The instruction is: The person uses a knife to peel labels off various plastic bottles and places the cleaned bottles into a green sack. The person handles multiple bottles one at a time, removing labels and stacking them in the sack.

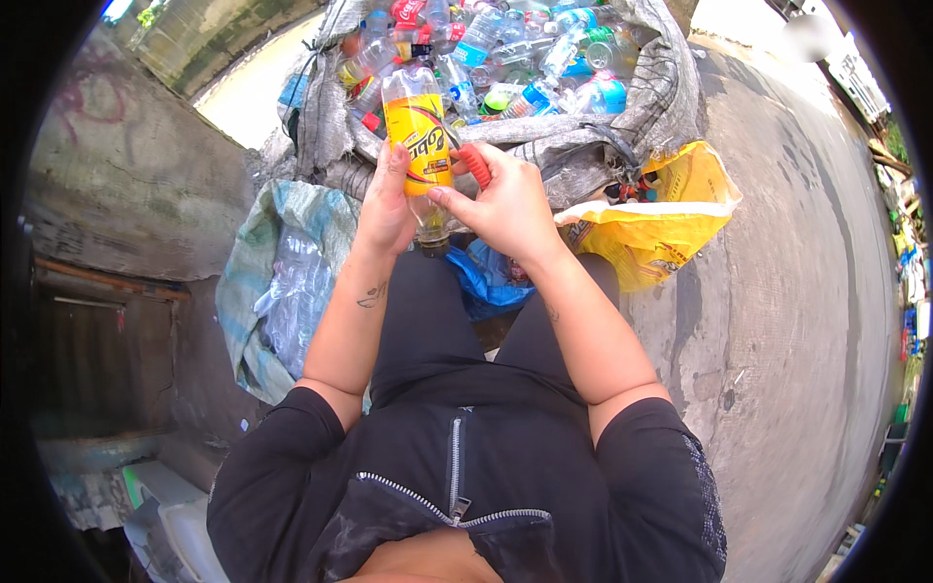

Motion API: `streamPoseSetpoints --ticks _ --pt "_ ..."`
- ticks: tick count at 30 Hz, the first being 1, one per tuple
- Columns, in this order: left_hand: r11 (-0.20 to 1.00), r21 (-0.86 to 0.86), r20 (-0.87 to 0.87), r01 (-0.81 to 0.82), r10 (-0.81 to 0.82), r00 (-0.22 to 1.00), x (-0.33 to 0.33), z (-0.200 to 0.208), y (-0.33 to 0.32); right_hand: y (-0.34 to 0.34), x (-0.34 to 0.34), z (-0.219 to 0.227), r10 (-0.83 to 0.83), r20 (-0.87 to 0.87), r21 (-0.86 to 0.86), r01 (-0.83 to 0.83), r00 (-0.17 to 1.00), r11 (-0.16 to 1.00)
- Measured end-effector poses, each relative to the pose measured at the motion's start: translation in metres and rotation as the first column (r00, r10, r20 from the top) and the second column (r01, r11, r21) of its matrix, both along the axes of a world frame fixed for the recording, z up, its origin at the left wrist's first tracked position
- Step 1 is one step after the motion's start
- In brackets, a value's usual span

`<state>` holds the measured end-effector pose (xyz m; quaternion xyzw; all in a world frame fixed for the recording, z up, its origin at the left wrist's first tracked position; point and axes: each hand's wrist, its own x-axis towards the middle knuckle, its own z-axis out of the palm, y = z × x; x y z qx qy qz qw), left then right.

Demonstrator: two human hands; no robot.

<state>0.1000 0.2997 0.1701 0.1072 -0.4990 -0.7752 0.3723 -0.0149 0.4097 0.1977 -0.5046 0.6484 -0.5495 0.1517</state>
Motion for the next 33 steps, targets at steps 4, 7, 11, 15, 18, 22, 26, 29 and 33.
streamPoseSetpoints --ticks 4,7,11,15,18,22,26,29,33 --pt "0.993 0.084 0.078 0.079 -0.086 0.993 0.004 -0.016 -0.004 -0.003 -0.002 -0.005 0.016 0.044 0.045 -0.018 0.999 0.999" --pt "0.996 0.086 0.099 -0.030 0.021 0.995 0.001 -0.027 -0.001 -0.004 0.002 -0.012 -0.053 -0.259 0.011 0.057 0.964 0.998" --pt "0.986 0.165 0.033 0.016 -0.021 0.999 -0.004 -0.047 -0.005 -0.007 0.000 -0.030 -0.025 -0.435 0.056 0.055 0.900 0.997" --pt "0.946 0.184 0.047 0.265 -0.278 0.959 0.020 -0.053 -0.019 -0.014 -0.006 -0.037 -0.037 -0.395 -0.013 0.035 0.918 0.999" --pt "0.865 0.362 -0.033 0.348 -0.361 0.932 0.031 -0.046 -0.012 -0.020 -0.016 -0.055 -0.078 -0.364 -0.035 0.070 0.928 0.997" --pt "0.794 0.453 -0.009 0.405 -0.451 0.893 0.038 -0.055 -0.007 -0.022 -0.011 -0.076 0.052 0.547 -0.025 -0.045 0.835 0.999" --pt "0.818 0.458 -0.047 0.347 -0.367 0.929 0.043 -0.071 -0.016 -0.018 0.015 -0.067 0.121 0.628 -0.058 -0.109 0.768 0.992" --pt "0.838 0.371 -0.046 0.400 -0.413 0.909 0.043 -0.069 -0.016 -0.026 0.007 -0.085 0.050 0.680 -0.030 -0.041 0.732 0.999" --pt "0.832 0.316 0.049 0.456 -0.494 0.868 0.048 -0.064 -0.012 -0.026 -0.001 -0.073 0.035 0.639 -0.072 0.014 0.769 0.997"
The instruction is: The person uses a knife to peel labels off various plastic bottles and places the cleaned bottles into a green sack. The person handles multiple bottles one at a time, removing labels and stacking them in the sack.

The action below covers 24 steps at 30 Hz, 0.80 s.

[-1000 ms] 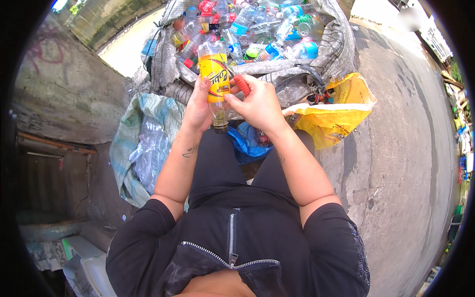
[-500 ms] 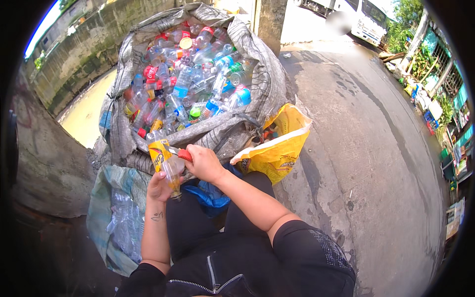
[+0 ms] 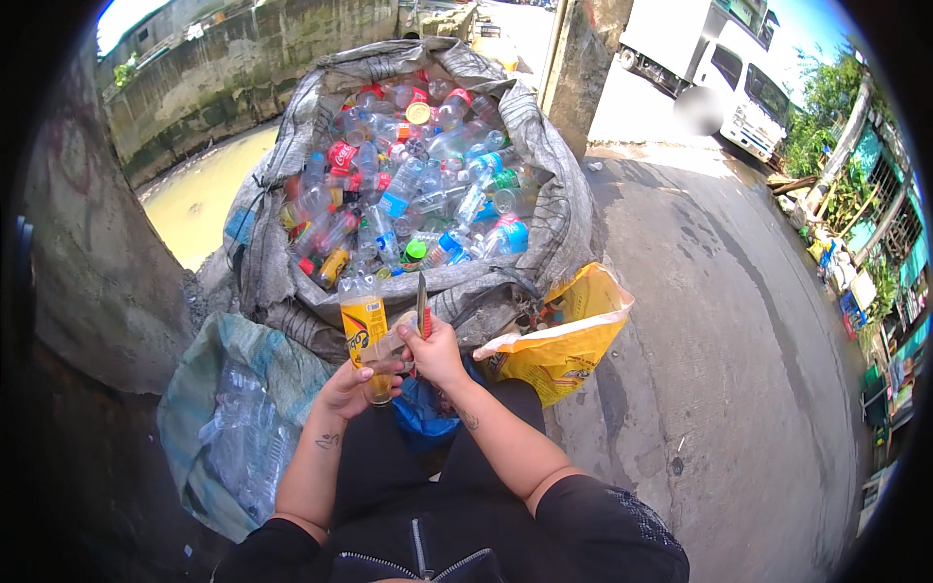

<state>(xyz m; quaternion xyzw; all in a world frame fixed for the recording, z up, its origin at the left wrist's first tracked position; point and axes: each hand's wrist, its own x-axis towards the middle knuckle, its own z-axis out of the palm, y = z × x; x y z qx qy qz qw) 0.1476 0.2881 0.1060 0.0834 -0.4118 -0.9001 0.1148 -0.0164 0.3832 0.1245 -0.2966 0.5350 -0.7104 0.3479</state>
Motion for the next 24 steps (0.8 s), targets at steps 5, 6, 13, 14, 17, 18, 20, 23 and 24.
streamPoseSetpoints --ticks 5,6,13,14,17,18,20,23,24 --pt "0.966 -0.257 0.068 -0.024 0.043 0.997 0.008 0.000 -0.005 -0.002 -0.015 0.004 -0.012 0.119 -0.073 0.021 0.993 0.997" --pt "0.943 -0.319 0.129 -0.095 0.142 0.981 0.013 0.001 -0.005 0.000 -0.015 0.005 -0.018 0.180 -0.090 0.035 0.984 0.995" --pt "0.830 -0.508 0.060 -0.232 0.302 0.951 0.036 0.031 -0.001 -0.010 -0.007 0.021 -0.110 0.271 -0.192 0.165 0.956 0.967" --pt "0.817 -0.547 0.078 -0.181 0.266 0.961 0.041 0.036 -0.003 -0.010 -0.010 0.017 -0.072 0.299 -0.236 0.148 0.951 0.960" --pt "0.785 -0.615 0.123 -0.074 0.188 0.975 0.058 0.049 -0.013 -0.004 -0.026 0.008 -0.014 0.293 -0.305 0.107 0.956 0.946" --pt "0.789 -0.611 0.123 -0.068 0.179 0.976 0.061 0.050 -0.015 -0.001 -0.034 0.010 -0.034 0.232 -0.285 0.102 0.972 0.953" --pt "0.793 -0.606 0.136 -0.067 0.186 0.973 0.069 0.054 -0.017 0.000 -0.042 0.015 -0.076 0.093 -0.290 0.100 0.993 0.952" --pt "0.786 -0.612 0.147 -0.087 0.221 0.964 0.080 0.056 -0.021 0.001 -0.041 0.023 -0.098 0.097 -0.330 0.125 0.990 0.936" --pt "0.779 -0.621 0.143 -0.086 0.221 0.965 0.079 0.056 -0.028 -0.002 -0.044 0.028 -0.122 0.122 -0.318 0.155 0.985 0.935"
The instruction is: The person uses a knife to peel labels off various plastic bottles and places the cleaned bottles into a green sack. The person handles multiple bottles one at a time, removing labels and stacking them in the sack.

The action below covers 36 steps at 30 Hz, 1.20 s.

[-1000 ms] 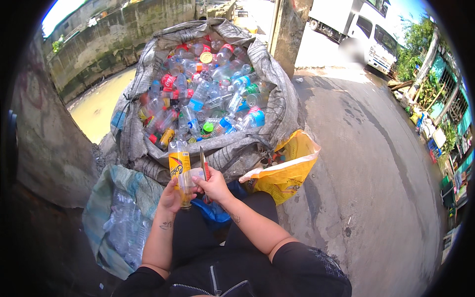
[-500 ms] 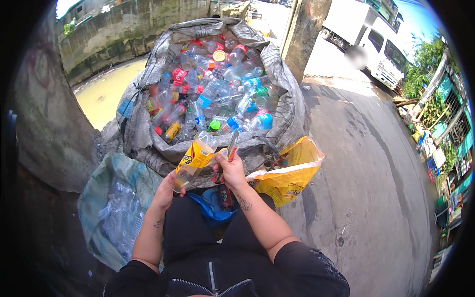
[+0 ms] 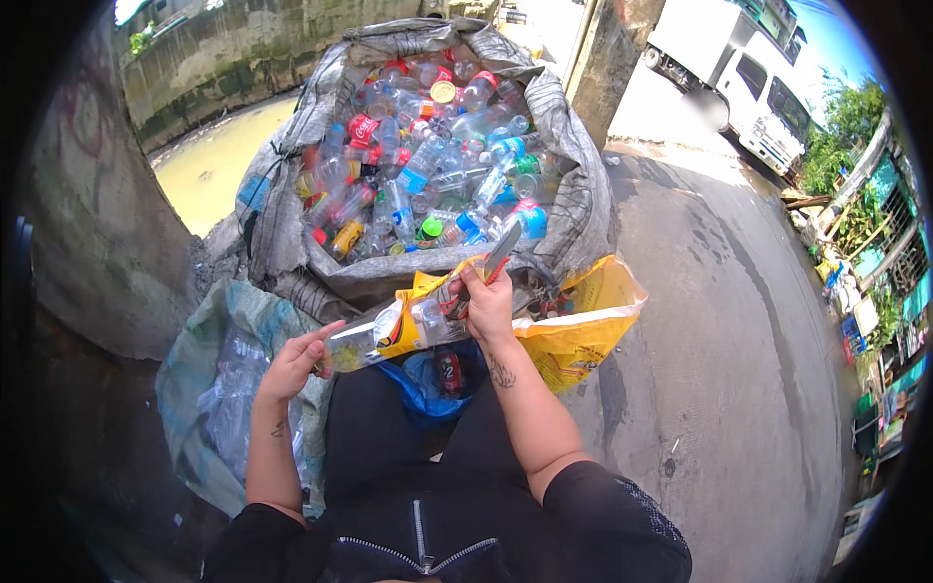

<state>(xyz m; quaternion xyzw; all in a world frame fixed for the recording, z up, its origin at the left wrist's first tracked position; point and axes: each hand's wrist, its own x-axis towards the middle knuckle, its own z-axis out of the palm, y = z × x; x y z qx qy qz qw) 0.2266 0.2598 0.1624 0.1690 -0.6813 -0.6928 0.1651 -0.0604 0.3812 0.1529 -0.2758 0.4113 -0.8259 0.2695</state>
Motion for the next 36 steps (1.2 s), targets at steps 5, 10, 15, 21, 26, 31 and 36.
streamPoseSetpoints --ticks 5,10,15,21,26,31,36 --pt "0.988 -0.018 0.174 -0.156 0.156 0.972 0.051 -0.020 -0.031 0.016 -0.068 -0.022 -0.403 0.142 0.000 0.407 0.904 0.913" --pt "0.916 -0.048 0.377 -0.397 0.385 0.842 0.120 -0.028 -0.031 0.058 -0.039 -0.030 -0.217 -0.163 0.169 0.244 0.963 0.955" --pt "0.888 -0.071 0.351 -0.454 0.448 0.822 0.138 -0.037 -0.017 0.057 0.013 -0.120 0.112 -0.856 0.321 0.350 0.504 0.880" --pt "0.871 -0.040 0.386 -0.489 0.465 0.797 0.137 -0.033 -0.013 0.021 0.030 -0.269 0.540 -0.731 0.681 0.414 0.416 0.604" --pt "0.829 -0.286 0.377 -0.480 0.558 0.739 0.129 -0.017 -0.012 0.016 0.029 -0.303 0.613 -0.710 0.700 0.245 0.347 0.671" --pt "0.797 -0.311 0.381 -0.518 0.604 0.700 0.124 -0.019 -0.009 -0.007 0.039 -0.288 0.448 -0.812 0.549 0.228 0.374 0.804" --pt "0.735 -0.395 0.333 -0.551 0.673 0.661 0.110 -0.028 -0.012 0.026 0.021 -0.324 0.807 -0.425 0.903 0.258 0.411 0.344"
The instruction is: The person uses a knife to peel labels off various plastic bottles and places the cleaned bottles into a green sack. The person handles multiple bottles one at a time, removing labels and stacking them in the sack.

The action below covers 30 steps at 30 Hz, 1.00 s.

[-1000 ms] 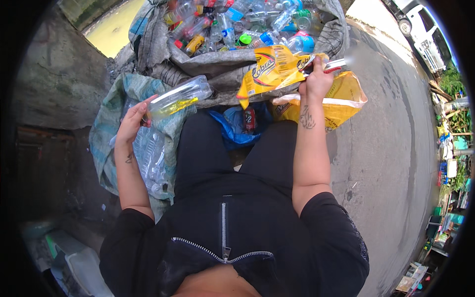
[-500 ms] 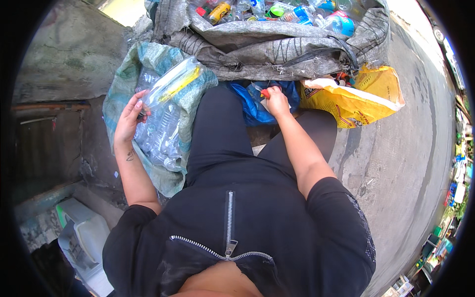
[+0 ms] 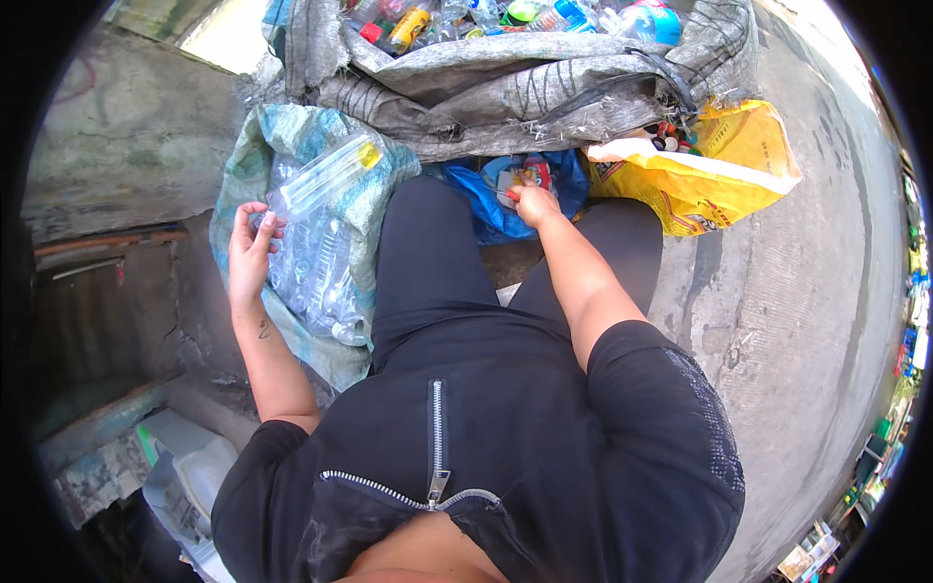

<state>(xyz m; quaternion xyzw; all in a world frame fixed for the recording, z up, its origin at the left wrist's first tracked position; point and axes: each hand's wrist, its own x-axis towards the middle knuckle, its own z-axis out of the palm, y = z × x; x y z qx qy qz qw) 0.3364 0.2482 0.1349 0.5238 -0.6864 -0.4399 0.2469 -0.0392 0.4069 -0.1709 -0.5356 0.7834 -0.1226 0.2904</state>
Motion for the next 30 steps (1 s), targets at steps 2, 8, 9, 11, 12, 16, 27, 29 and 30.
streamPoseSetpoints --ticks 2,8,9,11,12,16,27,29,30 --pt "0.998 -0.064 0.026 -0.015 0.017 1.000 0.000 -0.002 0.005 -0.007 0.009 0.019 -0.069 -0.006 0.001 0.069 0.998 0.998" --pt "0.915 -0.374 0.100 0.150 -0.122 0.988 -0.052 0.023 0.005 -0.025 0.030 0.102 -0.231 0.658 -0.269 0.510 0.717 0.817" --pt "0.897 -0.397 0.114 0.193 -0.161 0.980 -0.063 0.029 0.006 -0.027 0.041 0.139 -0.140 0.931 -0.084 0.571 0.337 0.817" --pt "0.842 -0.443 0.121 0.309 -0.286 0.951 -0.095 0.041 0.007 -0.028 0.049 0.167 -0.062 0.959 0.190 0.463 -0.277 0.866" --pt "0.784 -0.515 0.179 0.347 -0.298 0.938 -0.107 0.046 0.008 -0.030 0.045 0.187 0.092 0.901 0.033 0.279 -0.423 0.960" --pt "0.186 -0.879 0.348 0.438 -0.376 0.859 -0.141 0.075 -0.007 -0.018 0.035 0.200 0.074 0.840 0.060 0.228 -0.537 0.972" --pt "0.646 -0.548 0.613 0.532 -0.123 0.780 -0.184 0.109 -0.007 -0.005 0.043 0.227 0.224 0.949 -0.032 0.638 -0.222 0.769" --pt "0.801 -0.236 0.244 0.550 -0.499 0.832 -0.177 0.108 -0.016 -0.011 0.037 0.221 0.199 0.916 0.080 0.644 -0.349 0.761" --pt "0.714 -0.302 0.162 0.632 -0.615 0.772 -0.171 0.104 -0.022 -0.012 0.033 0.217 0.215 0.915 0.054 0.632 -0.341 0.773"
